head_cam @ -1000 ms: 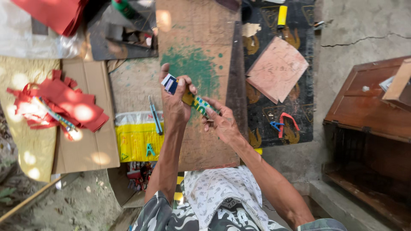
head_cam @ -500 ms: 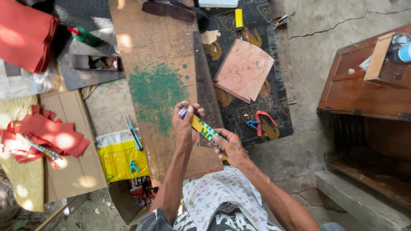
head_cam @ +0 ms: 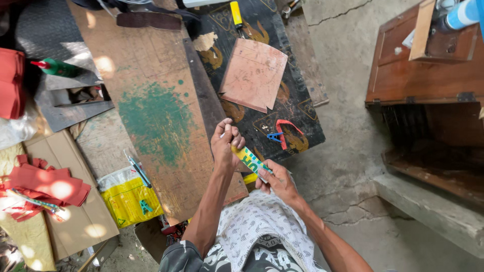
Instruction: The person cuts printed advertising paper into strips with a utility knife, using a long saw blade as a straightedge on a wooden board. They cut along the blade, fold and stack the cut strips, reposition the paper, and continue cutting more strips.
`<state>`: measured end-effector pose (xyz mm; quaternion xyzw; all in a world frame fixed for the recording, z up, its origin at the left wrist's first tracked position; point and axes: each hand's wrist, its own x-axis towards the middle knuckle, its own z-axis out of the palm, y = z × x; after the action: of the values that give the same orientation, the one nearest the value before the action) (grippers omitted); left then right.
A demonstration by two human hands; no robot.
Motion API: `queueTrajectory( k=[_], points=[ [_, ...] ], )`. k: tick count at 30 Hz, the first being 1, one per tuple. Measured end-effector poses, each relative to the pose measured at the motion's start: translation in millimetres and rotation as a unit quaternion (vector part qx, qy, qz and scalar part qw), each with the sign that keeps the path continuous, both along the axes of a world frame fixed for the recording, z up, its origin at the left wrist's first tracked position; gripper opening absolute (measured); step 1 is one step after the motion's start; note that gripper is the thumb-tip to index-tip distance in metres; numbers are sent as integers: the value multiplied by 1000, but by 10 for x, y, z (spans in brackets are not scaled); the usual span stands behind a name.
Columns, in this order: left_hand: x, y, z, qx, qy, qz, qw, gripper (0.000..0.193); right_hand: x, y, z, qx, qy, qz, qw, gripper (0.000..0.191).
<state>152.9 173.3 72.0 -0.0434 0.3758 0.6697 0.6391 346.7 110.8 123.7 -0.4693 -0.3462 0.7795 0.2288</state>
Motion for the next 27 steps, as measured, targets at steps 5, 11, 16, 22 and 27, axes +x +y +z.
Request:
queueTrajectory(
  k=[5, 11, 16, 22, 27],
  points=[
    [282, 302, 71, 87, -10, -22, 996, 16, 195, 250, -39, 52, -7, 1, 999, 20],
    [559, 746, 102, 112, 323, -147, 928, 60, 798, 527, -448, 43, 24, -190, 980, 18],
    [857, 545, -107, 112, 755, -243, 599, 46, 1451, 526, -994, -14, 130, -410, 903, 16],
    [1271, 502, -441, 106, 752, -349, 549, 46, 1871, 433, -1319, -54, 55, -457, 886, 20],
    [1119, 687, -541, 94, 815, -363, 442, 12, 2120, 449, -1166, 20, 150, -473, 868, 14]
  ],
)
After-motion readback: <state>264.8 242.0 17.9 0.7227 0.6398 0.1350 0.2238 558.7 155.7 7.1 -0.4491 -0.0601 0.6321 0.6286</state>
